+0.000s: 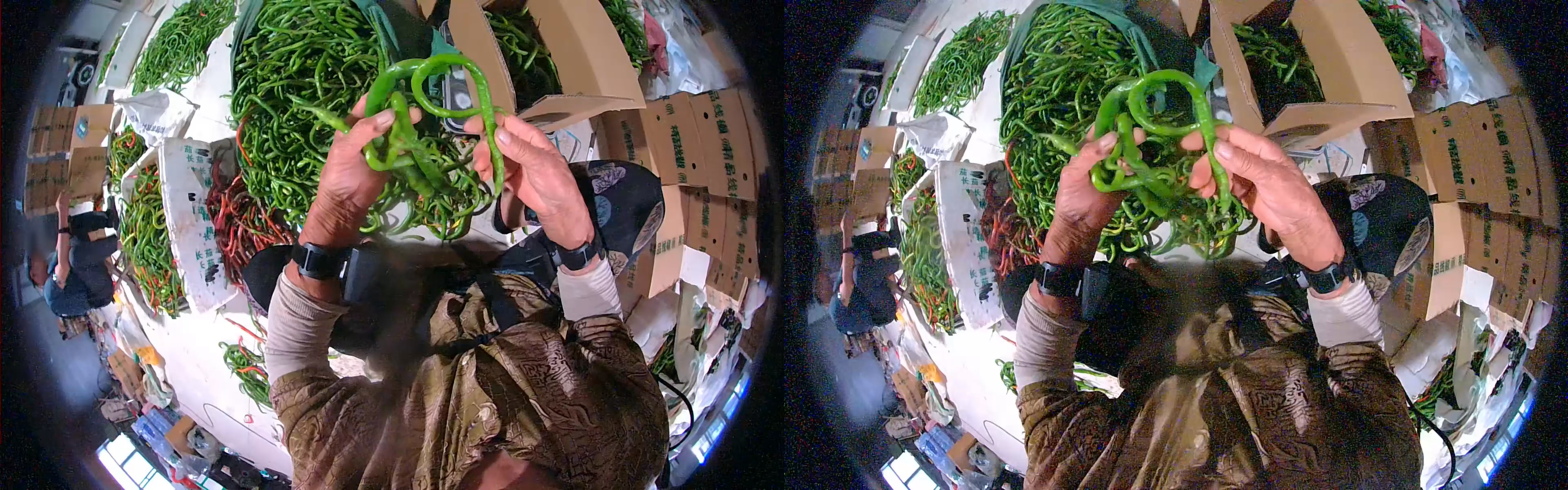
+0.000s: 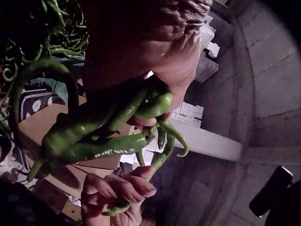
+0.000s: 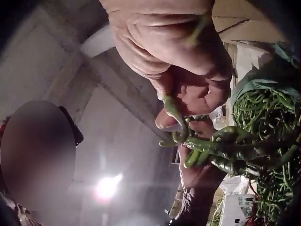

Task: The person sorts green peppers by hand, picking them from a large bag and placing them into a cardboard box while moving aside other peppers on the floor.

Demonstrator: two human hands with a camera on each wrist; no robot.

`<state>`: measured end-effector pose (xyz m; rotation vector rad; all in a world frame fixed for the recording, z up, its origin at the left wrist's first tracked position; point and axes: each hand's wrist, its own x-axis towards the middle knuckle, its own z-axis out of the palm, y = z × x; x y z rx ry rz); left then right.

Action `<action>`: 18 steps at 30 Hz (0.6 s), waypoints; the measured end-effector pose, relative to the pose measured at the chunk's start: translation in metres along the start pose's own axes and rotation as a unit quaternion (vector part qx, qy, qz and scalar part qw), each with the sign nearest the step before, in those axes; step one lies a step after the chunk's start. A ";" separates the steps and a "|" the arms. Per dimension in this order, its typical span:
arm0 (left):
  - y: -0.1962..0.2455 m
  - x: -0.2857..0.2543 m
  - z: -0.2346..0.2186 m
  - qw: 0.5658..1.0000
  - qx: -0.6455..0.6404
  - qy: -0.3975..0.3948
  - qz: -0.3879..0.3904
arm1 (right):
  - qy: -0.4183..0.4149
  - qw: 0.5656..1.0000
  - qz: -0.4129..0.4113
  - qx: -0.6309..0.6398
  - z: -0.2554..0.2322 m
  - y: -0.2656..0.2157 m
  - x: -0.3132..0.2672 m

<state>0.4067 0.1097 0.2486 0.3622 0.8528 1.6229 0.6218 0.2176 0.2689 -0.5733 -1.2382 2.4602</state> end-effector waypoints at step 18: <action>-0.008 0.010 -0.018 0.993 -0.086 -0.064 -0.038 | 0.138 0.983 -0.110 0.055 -0.054 -0.053 -0.018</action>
